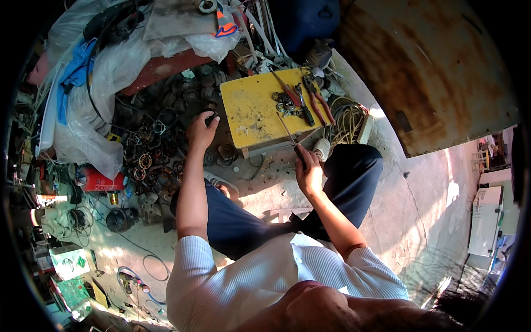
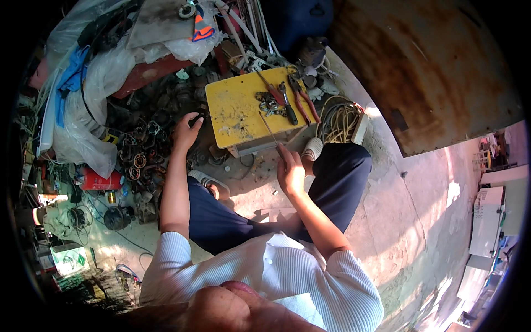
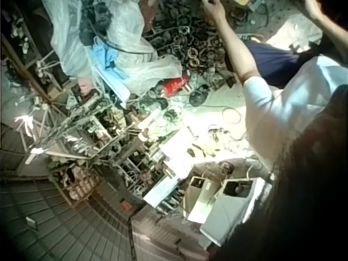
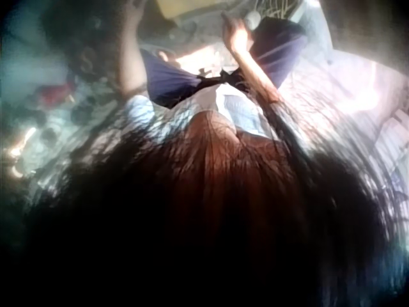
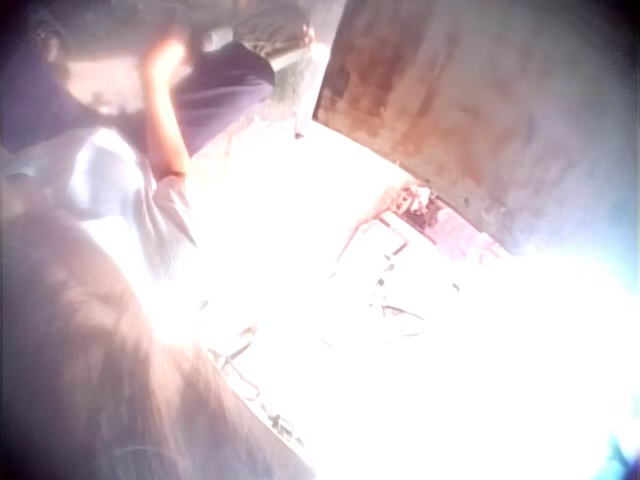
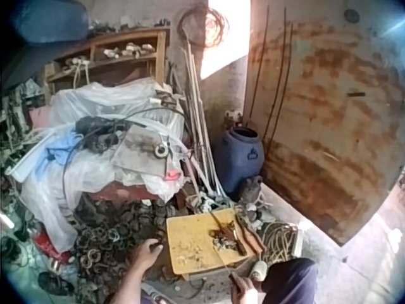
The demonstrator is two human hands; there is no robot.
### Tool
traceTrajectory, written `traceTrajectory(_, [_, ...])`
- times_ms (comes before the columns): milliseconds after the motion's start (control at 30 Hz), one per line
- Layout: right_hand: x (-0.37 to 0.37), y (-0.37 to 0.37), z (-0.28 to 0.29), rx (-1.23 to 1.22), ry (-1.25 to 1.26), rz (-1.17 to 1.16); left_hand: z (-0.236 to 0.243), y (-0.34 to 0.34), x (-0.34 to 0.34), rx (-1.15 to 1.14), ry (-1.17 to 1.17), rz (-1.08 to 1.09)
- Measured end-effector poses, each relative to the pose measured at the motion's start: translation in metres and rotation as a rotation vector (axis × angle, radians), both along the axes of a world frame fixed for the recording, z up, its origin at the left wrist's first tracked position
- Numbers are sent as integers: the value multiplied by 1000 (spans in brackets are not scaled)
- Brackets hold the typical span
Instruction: The person removes internal components from a metal housing by hand and with a screwdriver, then wipes the parts with a cloth.
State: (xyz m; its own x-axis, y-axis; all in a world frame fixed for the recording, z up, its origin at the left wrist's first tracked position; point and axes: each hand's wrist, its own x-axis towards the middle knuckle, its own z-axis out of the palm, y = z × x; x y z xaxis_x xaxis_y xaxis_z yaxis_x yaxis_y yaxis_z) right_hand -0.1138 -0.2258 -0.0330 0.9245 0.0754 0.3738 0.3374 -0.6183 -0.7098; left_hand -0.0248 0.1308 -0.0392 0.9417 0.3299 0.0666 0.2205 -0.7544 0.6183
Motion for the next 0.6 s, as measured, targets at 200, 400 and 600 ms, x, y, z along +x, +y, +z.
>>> traceTrajectory(200, [10, 5, 2, -37, 44, 59, 8, -7, 5, -38, 4, -8])
traceTrajectory(400, [24, 9, 11, -78, 36, 74, -1, -7, 11, -33, 7, 27])
traceTrajectory(600, [38, 7, 24, -121, 103, 101, 0, -8, 13, -27, 26, 12])
